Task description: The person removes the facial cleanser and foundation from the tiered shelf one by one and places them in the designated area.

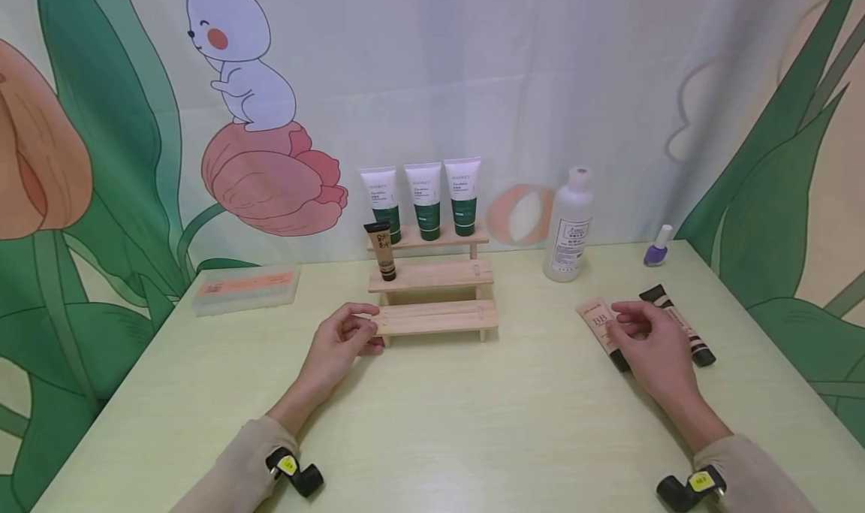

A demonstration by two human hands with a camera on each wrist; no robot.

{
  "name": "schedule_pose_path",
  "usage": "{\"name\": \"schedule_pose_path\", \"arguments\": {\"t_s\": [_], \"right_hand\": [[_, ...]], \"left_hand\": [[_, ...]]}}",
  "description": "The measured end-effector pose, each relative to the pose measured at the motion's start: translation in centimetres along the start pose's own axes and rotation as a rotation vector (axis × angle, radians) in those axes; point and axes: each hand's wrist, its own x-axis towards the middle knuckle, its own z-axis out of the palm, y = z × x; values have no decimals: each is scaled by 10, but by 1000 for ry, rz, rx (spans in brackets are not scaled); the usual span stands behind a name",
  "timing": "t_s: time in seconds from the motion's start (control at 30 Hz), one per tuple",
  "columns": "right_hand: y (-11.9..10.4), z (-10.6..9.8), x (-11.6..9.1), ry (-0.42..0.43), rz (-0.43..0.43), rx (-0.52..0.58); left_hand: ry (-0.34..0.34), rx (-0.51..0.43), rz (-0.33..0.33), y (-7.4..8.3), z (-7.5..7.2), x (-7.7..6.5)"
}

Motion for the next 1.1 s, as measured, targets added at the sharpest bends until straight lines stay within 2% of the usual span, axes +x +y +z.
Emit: {"name": "schedule_pose_path", "arguments": {"t_s": [0.63,0.83,1.1], "right_hand": [[0,0,0,51,8,-7],[-15,-1,4,85,-41,95],[-59,6,21,80,-133,301]], "left_hand": [[11,11,2,0,2,1],[8,17,8,0,2,0],[5,15,8,0,1,0]]}}
